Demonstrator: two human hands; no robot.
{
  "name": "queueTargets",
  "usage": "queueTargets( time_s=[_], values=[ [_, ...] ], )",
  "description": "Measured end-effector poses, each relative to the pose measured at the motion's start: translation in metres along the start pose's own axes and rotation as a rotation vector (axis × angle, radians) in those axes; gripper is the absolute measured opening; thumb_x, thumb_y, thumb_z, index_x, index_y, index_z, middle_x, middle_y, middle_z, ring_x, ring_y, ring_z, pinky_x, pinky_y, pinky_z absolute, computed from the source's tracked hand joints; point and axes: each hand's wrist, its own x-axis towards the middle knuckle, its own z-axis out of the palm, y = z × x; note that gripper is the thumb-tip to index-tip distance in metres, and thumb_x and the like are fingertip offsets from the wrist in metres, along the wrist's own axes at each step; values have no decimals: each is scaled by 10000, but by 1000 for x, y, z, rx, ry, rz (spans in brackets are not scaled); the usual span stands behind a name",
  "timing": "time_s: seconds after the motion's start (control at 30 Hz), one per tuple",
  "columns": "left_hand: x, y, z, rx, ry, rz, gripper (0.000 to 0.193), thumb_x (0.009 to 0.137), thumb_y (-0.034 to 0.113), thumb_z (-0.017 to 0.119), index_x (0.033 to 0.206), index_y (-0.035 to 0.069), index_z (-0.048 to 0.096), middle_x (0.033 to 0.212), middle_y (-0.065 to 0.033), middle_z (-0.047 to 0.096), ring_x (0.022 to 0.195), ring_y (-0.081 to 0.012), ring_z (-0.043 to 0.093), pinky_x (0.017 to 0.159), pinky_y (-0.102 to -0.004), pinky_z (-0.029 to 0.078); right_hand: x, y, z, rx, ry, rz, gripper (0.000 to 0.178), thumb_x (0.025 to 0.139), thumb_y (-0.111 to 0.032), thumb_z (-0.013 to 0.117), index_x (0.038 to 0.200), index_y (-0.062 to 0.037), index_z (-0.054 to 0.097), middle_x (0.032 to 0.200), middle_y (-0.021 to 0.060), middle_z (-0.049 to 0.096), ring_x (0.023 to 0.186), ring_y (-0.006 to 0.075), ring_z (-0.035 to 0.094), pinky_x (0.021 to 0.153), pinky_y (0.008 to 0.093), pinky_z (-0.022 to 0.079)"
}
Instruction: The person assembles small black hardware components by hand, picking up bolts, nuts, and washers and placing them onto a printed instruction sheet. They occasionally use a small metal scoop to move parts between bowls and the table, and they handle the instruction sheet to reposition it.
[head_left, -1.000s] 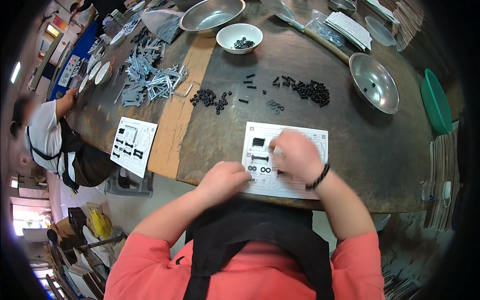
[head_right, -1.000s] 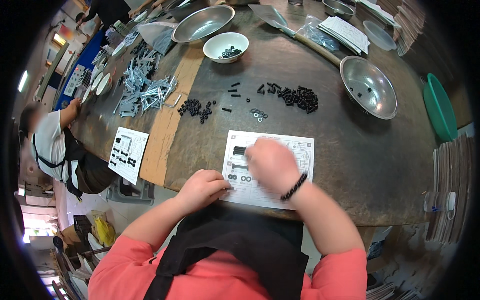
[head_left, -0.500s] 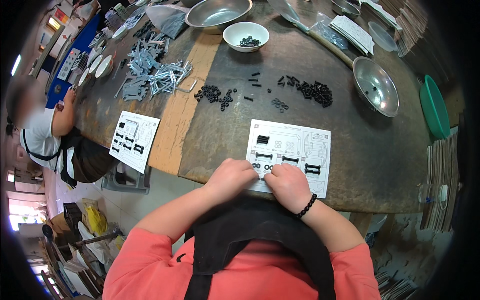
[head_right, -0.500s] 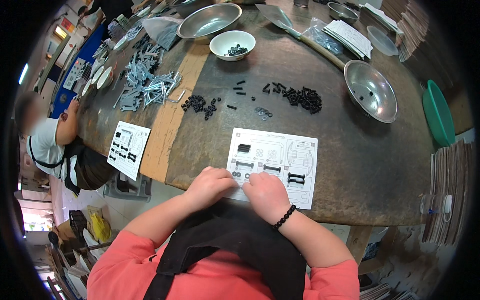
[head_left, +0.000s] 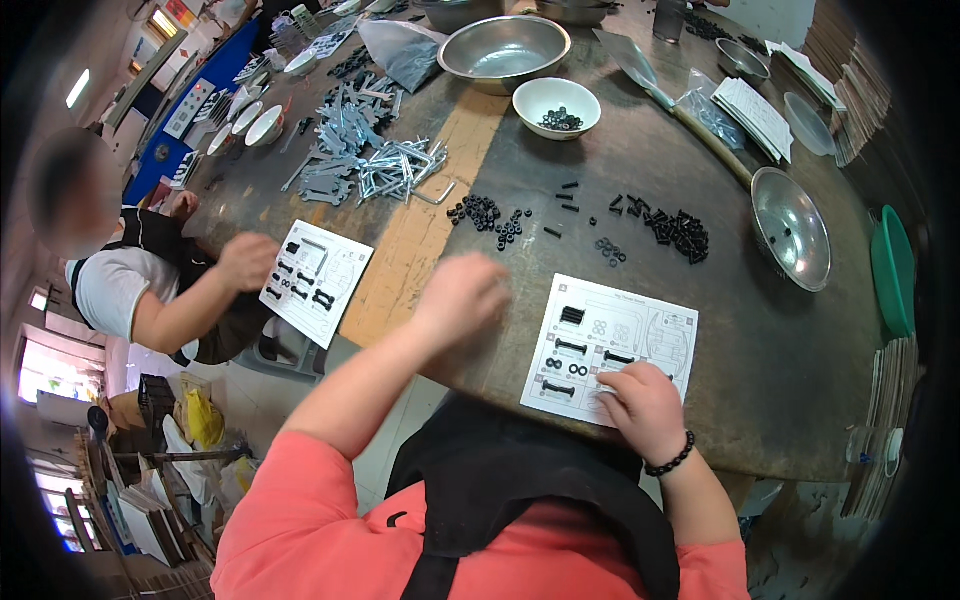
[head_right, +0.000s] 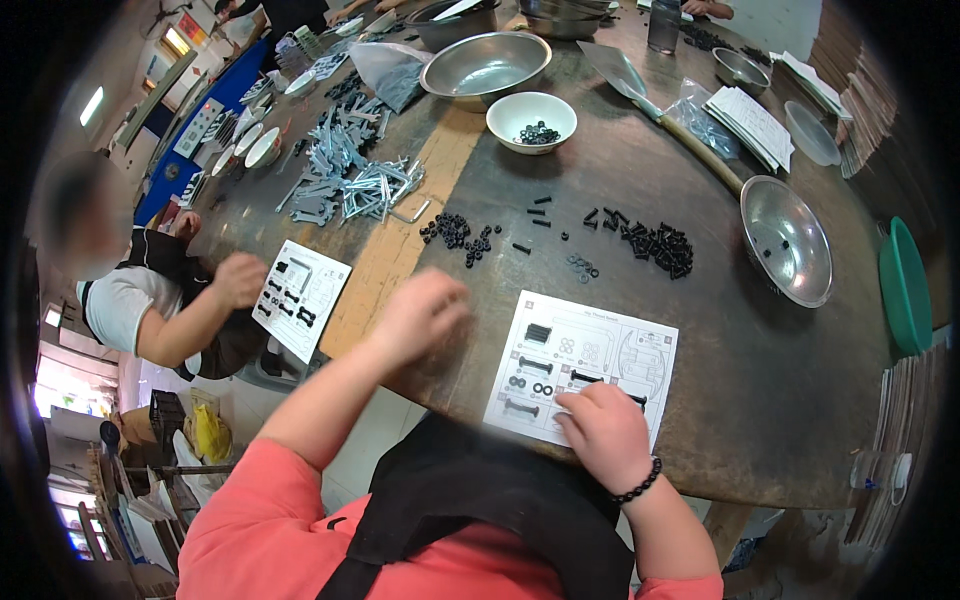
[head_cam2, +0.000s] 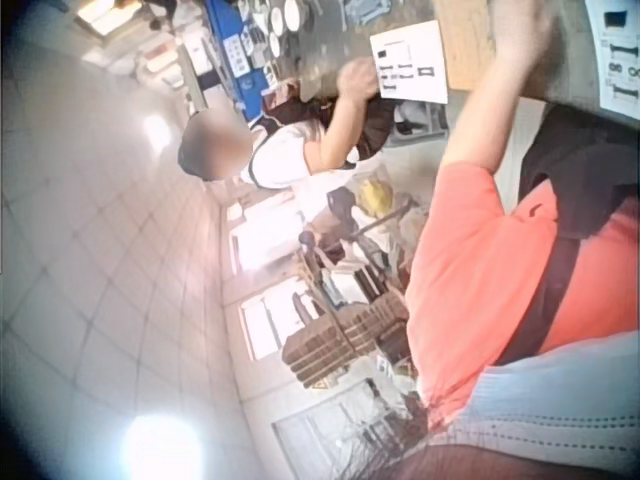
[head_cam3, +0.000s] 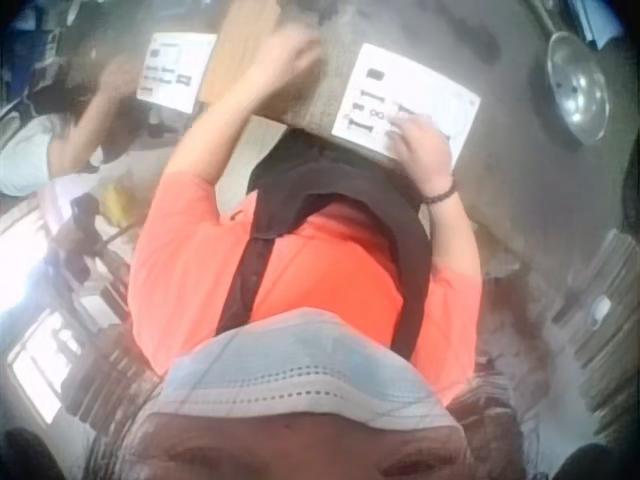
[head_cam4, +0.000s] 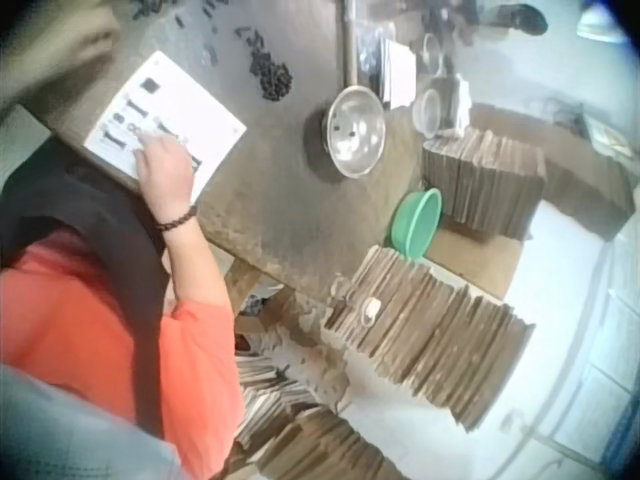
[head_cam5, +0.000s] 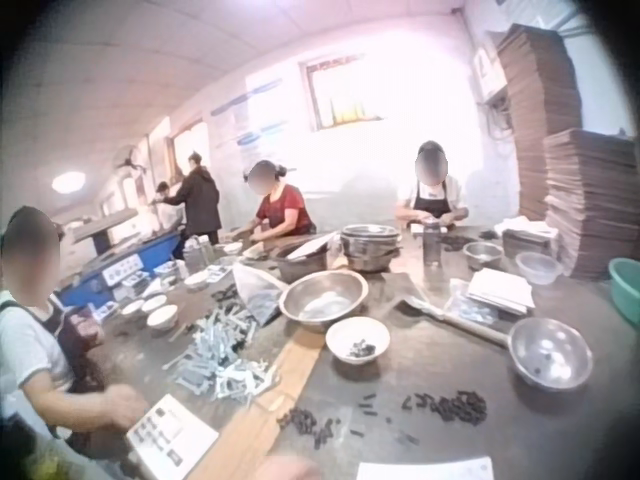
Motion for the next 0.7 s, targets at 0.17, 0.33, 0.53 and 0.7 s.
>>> queueTargets(
  time_s=[0.17, 0.33, 0.53, 0.7],
  values=[
    [52, -85, -29, 581, 61, -98, 149, 741, 132, 620, 885, 104, 649, 890, -77, 606, 860, -261, 586, 738, -395, 460, -20, 21, -19, 28, 126, 157, 168, 698, -43, 688, 861, -54, 649, 761, 88, 580, 708, 261, 567, 630, 349, 466],
    [66, -127, -22, 1016, -55, 106, 62, 743, 159, 571, 757, 152, 630, 813, 3, 557, 850, -182, 550, 697, -332, 406, -42, 35, -30, 54, 220, 304, 155, 727, -12, 663, 880, -32, 643, 754, 88, 566, 654, 222, 546, 596, 317, 446],
    [79, -125, -27, 719, -33, 23, 81, 749, 97, 583, 825, 76, 600, 898, -85, 607, 824, -289, 595, 718, -387, 462, -49, 45, -33, 54, 284, 317, 149, 741, -2, 647, 888, -23, 637, 759, 87, 558, 636, 207, 531, 582, 306, 433],
    [95, -49, -14, 204, 254, 98, 201, 811, 30, 579, 997, 81, 634, 961, -118, 593, 876, -312, 589, 757, -364, 486, -48, 51, -32, 101, 315, 359, 148, 748, -1, 638, 894, -18, 633, 775, 88, 557, 636, 197, 529, 584, 300, 433]
  ],
)
